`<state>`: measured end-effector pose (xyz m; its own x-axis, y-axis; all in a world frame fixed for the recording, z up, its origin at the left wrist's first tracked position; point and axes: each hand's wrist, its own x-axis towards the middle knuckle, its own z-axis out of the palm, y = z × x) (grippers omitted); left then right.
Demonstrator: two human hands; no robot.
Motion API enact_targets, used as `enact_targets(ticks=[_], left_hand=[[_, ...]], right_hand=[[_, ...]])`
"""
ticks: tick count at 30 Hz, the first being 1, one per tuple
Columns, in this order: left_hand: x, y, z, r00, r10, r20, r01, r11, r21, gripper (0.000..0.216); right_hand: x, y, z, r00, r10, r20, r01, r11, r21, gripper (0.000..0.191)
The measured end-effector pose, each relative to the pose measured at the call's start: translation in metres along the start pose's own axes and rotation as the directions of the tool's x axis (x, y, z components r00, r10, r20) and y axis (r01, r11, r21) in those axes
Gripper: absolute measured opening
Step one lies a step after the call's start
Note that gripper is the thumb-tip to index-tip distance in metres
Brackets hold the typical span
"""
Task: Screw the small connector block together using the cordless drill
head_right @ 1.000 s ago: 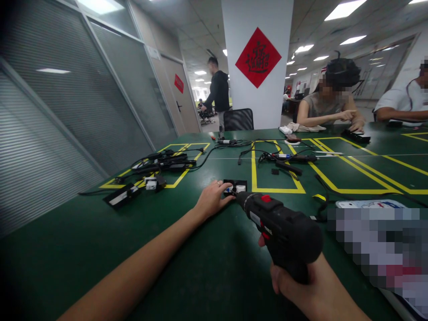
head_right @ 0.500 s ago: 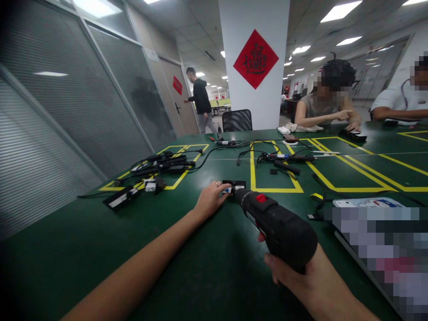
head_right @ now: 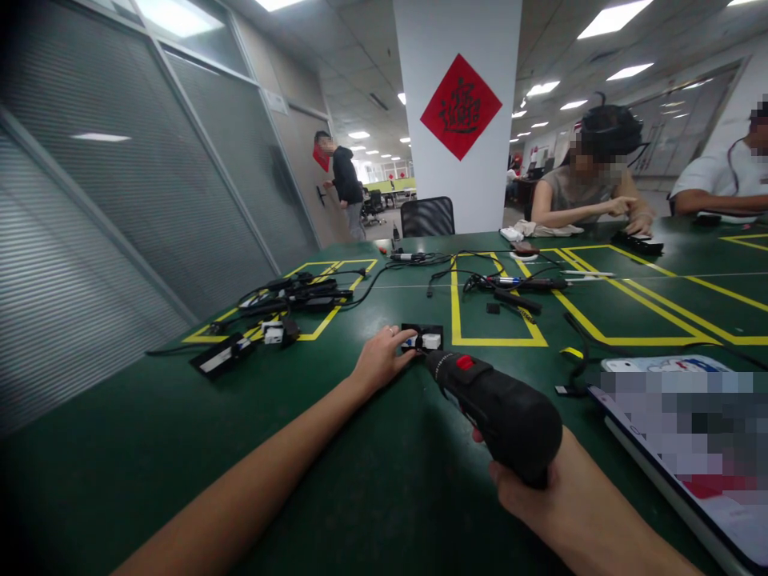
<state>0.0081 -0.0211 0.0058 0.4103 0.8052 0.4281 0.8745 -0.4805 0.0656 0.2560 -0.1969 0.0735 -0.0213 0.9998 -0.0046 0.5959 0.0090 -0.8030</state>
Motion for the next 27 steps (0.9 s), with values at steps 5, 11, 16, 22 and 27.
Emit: enact_targets(ticks=[5,11,16,22,27], left_hand=[[0.0003,-0.0002,0.0,1.0,0.016,-0.005,-0.016,1.0,0.008,0.032],[0.0004,-0.0017,0.0008,1.0,0.026,-0.013,-0.026,1.0,0.01,0.032],[0.0002,-0.0017,0.0021,0.999,0.037,-0.025,-0.036,0.999,0.007,0.031],[0.0002,-0.003,0.0033,0.999,0.024,-0.026,-0.024,1.0,0.001,0.032],[-0.0002,-0.0034,0.0035,0.999,0.021,-0.026,-0.021,1.0,-0.001,0.035]], right_hand=[[0.0012,0.0017,0.0016,0.999,0.01,0.048,-0.011,1.0,0.019,0.031],[0.0023,-0.0001,0.0025,1.0,0.029,-0.006,-0.028,0.996,0.087,0.031],[0.0035,-0.0003,0.0011,1.0,0.005,0.016,-0.007,0.99,0.138,0.023],[0.0043,0.0017,0.0002,0.998,-0.018,0.061,0.019,1.0,-0.021,0.033],[0.0023,-0.0016,-0.0005,0.996,-0.027,0.081,0.03,0.999,-0.036,0.032]])
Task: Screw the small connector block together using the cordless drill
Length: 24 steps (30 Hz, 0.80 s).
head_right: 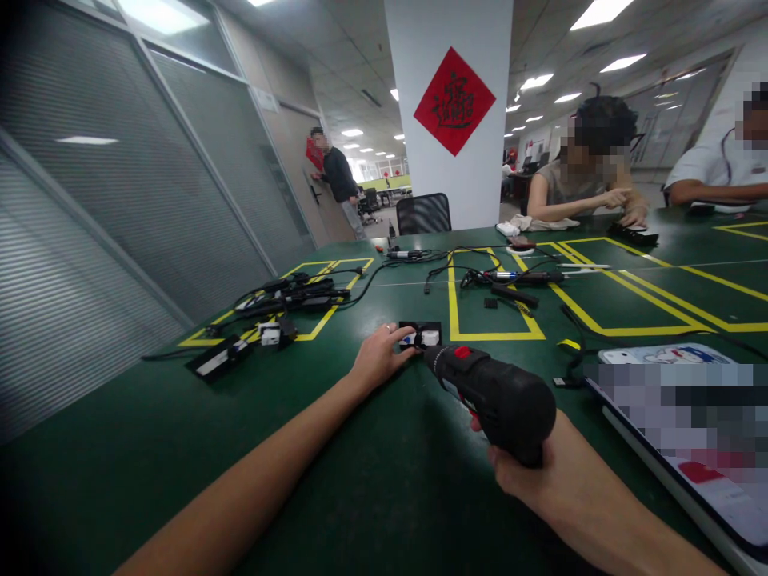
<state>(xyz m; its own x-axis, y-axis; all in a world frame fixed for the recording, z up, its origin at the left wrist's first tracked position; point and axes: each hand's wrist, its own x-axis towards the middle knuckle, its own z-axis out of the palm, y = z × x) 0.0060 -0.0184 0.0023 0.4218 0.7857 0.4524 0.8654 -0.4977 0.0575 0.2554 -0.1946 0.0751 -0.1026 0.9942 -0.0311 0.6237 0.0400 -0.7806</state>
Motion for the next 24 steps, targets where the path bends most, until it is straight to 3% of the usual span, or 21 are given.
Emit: enact_targets(ticks=[7,17,24], left_hand=[[0.001,0.0,0.001,1.0,0.008,-0.007,-0.008,1.0,-0.014,0.035],[0.002,-0.002,0.003,1.0,0.005,-0.002,-0.005,0.998,-0.06,0.037],[0.002,0.0,0.002,1.0,-0.003,-0.005,0.002,0.997,-0.081,0.037]], right_hand=[[0.001,-0.002,0.001,0.997,0.03,0.078,-0.034,0.998,0.044,0.034],[0.001,-0.011,0.002,0.99,0.072,0.122,-0.08,0.995,0.067,0.017],[0.002,-0.001,0.004,0.989,0.064,0.133,-0.079,0.99,0.118,0.027]])
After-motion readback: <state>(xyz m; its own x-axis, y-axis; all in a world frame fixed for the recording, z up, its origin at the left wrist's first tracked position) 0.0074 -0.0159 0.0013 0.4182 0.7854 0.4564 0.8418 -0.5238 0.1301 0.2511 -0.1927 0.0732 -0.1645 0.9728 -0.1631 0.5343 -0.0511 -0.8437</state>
